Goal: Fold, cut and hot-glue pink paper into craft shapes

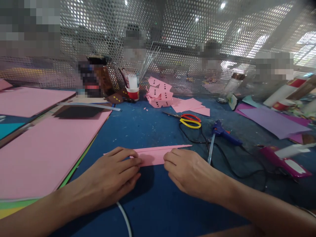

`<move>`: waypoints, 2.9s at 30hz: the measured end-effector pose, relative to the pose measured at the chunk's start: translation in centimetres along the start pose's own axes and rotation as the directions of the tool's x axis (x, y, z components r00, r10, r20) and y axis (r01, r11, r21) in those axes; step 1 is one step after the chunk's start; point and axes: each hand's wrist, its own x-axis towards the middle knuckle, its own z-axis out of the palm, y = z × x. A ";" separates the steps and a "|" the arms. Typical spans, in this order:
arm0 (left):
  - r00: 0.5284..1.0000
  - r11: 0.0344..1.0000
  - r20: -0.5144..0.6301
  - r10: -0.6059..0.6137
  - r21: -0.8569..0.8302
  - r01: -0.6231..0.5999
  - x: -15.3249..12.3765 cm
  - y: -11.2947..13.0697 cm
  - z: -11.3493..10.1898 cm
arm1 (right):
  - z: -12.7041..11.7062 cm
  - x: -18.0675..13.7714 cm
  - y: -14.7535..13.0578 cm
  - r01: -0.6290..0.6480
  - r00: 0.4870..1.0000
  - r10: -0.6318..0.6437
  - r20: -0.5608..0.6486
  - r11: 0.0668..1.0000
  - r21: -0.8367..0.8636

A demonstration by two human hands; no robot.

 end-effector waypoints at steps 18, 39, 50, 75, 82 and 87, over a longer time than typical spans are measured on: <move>1.000 1.000 -0.017 -0.015 -0.004 0.015 0.6 0.5 -0.4 | 0.0 1.2 0.7 -0.262 0.816 0.554 -0.164 0.608 0.750; 0.919 0.919 0.006 -0.394 0.022 0.394 0.2 -1.8 0.7 | 0.4 2.1 3.7 -0.275 0.755 0.656 0.010 0.303 0.912; 0.903 0.902 0.008 -0.429 0.044 0.429 0.0 -2.5 1.6 | -1.5 0.7 8.9 -0.551 0.743 0.613 -0.268 0.788 0.274; 0.922 0.923 -0.067 -0.381 -0.088 0.375 0.1 -3.1 1.7 | -2.0 0.4 15.8 -0.724 0.671 0.739 0.060 0.670 -0.163; 0.897 0.883 -0.011 -0.442 -0.180 0.433 0.3 -3.2 1.8 | -4.1 -1.8 14.2 -0.766 0.617 0.784 -0.064 0.618 0.179; 0.866 0.831 0.022 -0.500 -0.270 0.487 0.7 -2.8 1.4 | -3.6 -0.7 10.9 -0.613 0.609 0.783 -0.127 0.566 0.551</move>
